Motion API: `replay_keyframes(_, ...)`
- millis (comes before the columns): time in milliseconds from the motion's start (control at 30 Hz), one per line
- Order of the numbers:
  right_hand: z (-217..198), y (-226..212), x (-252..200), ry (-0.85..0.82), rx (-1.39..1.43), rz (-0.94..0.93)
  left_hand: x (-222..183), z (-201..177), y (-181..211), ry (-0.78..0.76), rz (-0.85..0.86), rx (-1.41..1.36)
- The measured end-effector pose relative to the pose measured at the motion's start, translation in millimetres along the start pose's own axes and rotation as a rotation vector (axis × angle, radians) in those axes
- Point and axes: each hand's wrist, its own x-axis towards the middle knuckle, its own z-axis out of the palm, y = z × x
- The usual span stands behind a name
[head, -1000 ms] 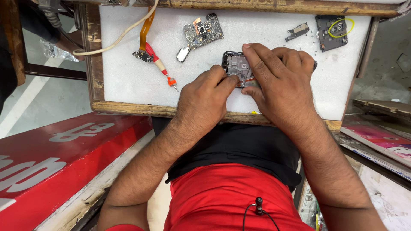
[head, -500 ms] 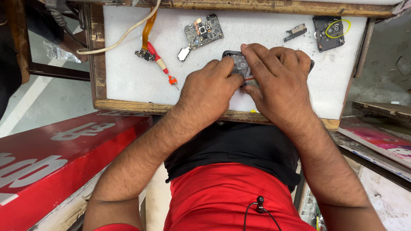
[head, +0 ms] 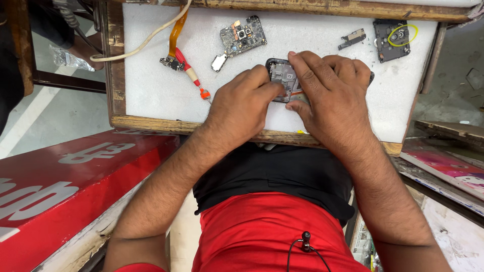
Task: The person disassembles a smartphone by removing the back cover and internal components. They then reassemble the device by placing the motherboard and other parts back into the frame and securing the back cover.
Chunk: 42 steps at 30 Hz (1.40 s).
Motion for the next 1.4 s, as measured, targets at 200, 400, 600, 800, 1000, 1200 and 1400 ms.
replay_keyframes(200, -0.2, 1.0, -1.8, 0.000, 0.001, -0.004, -7.3, 5.7, 0.6, 0.079, 0.003, -0.010)
replay_keyframes(400, -0.2, 0.4, -1.1, 0.002, -0.009, -0.009, -8.0, 4.1, 0.8, 0.075, 0.045, 0.025)
replay_keyframes(600, 1.5, 1.9, -2.6, 0.007, -0.009, -0.012, -2.4, -0.1, 3.0, 0.035, 0.074, 0.089)
replay_keyframes(800, 0.0, 0.5, -1.2, -0.011, 0.007, 0.002, 6.4, -1.0, 10.0, 0.003, 0.118, 0.222)
replay_keyframes(1000, 4.3, 4.6, -5.4, 0.008, -0.041, -0.022, 8.8, 7.9, 12.6, 0.030, 0.241, 0.350)
replay_keyframes(1200, 3.0, 7.3, -1.9, -0.030, 0.009, -0.014, 11.5, 7.8, 0.7, 0.051, 0.336, 0.339)
replay_keyframes(1400, 3.0, 17.9, -1.1, -0.075, 0.091, -0.026, 9.7, 4.1, -3.0, 0.032, 0.332, 0.247)
